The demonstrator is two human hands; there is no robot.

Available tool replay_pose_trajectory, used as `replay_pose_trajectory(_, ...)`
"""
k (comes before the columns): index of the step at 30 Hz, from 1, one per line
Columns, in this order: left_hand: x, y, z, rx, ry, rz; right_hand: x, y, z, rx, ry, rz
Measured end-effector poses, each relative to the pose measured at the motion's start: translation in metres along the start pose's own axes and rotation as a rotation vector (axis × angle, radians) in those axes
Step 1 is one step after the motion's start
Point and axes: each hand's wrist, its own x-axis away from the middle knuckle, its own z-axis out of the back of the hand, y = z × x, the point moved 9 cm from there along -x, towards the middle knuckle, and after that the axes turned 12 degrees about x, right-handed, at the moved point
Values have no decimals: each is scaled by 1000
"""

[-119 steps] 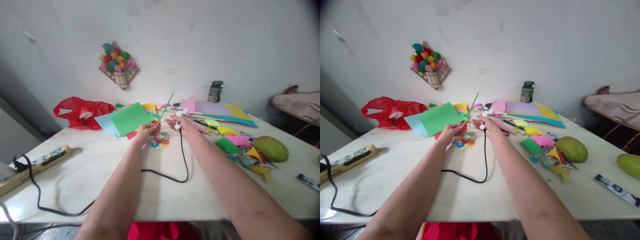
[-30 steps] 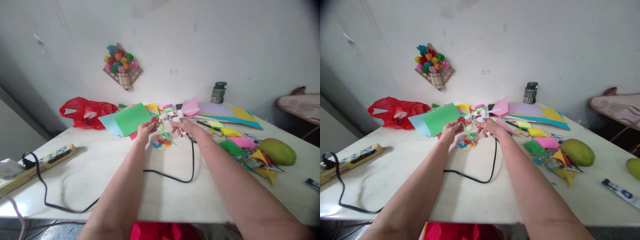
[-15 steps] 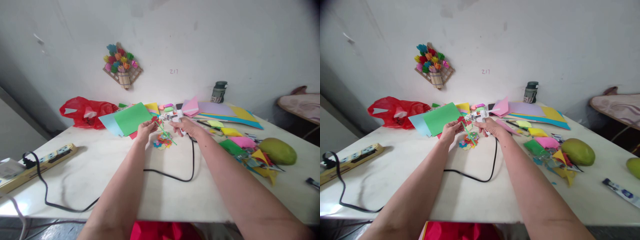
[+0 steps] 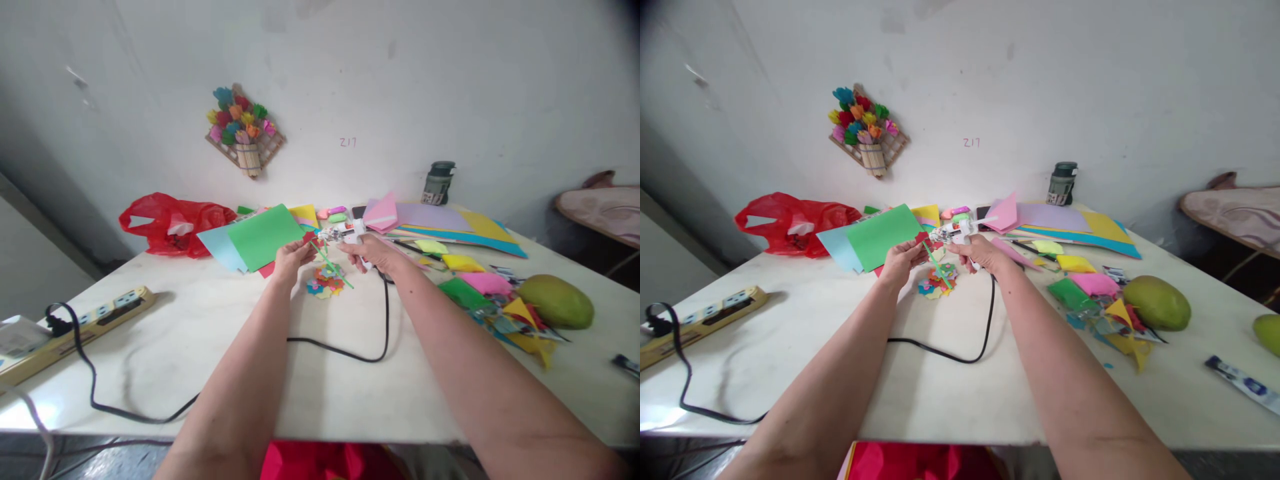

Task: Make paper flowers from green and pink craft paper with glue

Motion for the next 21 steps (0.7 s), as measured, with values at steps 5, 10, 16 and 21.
replay_pose_trajectory(5,0,0,-1,21,2,9,1,-2,0,0,1,-3)
replay_pose_trajectory(10,1,-2,-3,22,-15,27,0,-1,1,-12,32,-7)
replay_pose_trajectory(16,1,-4,-4,49,-28,48,-3,-1,1,-50,26,38)
replay_pose_trajectory(21,2,-5,-4,89,-37,69,-6,0,4,-95,41,95)
